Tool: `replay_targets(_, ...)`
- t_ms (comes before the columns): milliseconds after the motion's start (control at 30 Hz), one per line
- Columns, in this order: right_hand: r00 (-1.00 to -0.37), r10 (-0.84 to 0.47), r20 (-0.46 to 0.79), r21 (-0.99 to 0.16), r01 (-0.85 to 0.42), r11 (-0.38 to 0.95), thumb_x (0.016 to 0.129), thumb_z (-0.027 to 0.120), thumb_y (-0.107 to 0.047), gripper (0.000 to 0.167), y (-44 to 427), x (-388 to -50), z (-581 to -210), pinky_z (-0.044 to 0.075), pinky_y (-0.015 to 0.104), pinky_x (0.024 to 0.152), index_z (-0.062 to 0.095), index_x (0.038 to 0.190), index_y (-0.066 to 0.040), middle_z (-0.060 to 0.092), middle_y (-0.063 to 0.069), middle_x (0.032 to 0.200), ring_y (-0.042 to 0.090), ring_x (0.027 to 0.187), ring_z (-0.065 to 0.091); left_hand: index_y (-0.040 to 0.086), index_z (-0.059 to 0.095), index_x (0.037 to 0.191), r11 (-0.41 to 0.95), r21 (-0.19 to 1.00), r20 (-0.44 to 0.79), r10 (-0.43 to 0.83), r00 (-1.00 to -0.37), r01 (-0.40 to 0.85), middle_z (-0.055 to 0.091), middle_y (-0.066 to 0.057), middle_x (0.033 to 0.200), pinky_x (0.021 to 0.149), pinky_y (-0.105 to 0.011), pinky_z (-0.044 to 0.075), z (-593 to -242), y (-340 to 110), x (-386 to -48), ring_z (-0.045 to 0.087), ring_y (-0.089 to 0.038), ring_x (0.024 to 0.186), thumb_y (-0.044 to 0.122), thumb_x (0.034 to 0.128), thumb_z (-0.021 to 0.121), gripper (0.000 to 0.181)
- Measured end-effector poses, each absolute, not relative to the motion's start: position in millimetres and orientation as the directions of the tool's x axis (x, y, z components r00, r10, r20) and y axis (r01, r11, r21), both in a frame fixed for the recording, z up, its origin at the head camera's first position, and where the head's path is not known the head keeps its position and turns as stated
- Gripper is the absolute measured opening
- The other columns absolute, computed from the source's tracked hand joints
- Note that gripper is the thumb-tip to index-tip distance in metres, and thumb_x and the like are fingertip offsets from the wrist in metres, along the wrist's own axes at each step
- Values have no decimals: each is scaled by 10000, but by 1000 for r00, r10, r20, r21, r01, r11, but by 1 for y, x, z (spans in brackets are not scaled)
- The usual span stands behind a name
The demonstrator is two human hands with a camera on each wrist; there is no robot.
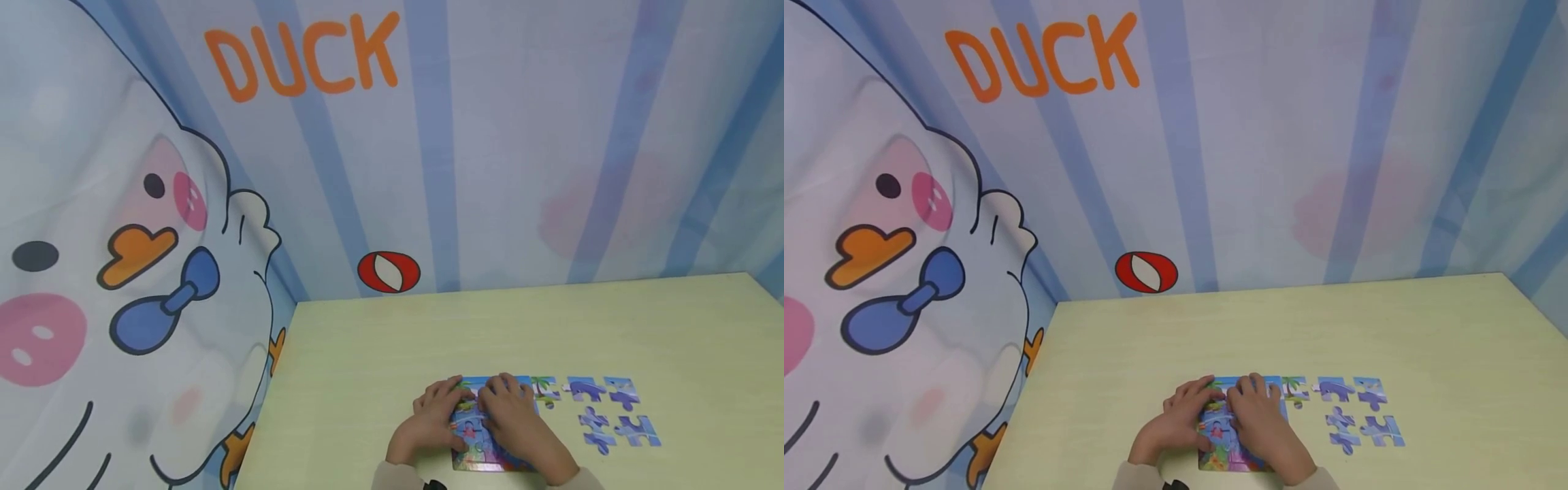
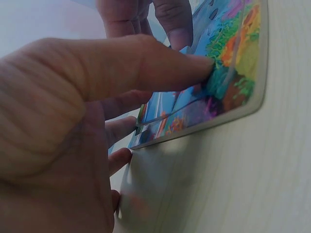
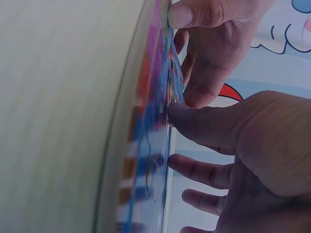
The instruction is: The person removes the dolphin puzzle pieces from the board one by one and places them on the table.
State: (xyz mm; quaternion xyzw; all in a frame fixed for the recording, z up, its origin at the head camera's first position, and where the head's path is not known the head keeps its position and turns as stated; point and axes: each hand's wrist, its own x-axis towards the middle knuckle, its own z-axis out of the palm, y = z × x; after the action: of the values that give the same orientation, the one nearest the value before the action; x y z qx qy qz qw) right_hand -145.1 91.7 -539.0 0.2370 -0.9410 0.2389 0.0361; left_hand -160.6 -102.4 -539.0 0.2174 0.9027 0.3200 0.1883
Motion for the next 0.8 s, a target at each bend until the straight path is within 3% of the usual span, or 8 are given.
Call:
replay_targets(600,-913,-390,120,-460,-399,793,858,795,-103,270,112,-142,-530,308,785,921,555,891,-223,561,101,1173,484,1243,419,229,549,1391,711,644,-197,509,-838,281,275,-16,1635,1095,-581,203,-538,-104,-163,191,-325,1471,152,732,885,744)
replay_targets(800,-923,-367,119,-464,-379,801,837,816,-111,294,121,-138,-525,346,759,894,555,896,-233,576,96,1173,471,1217,455,226,565,1380,703,661,-196,500,-844,263,289,-13,1629,1095,-581,197,-535,-101,-160,193,-322,1470,134,720,887,740)
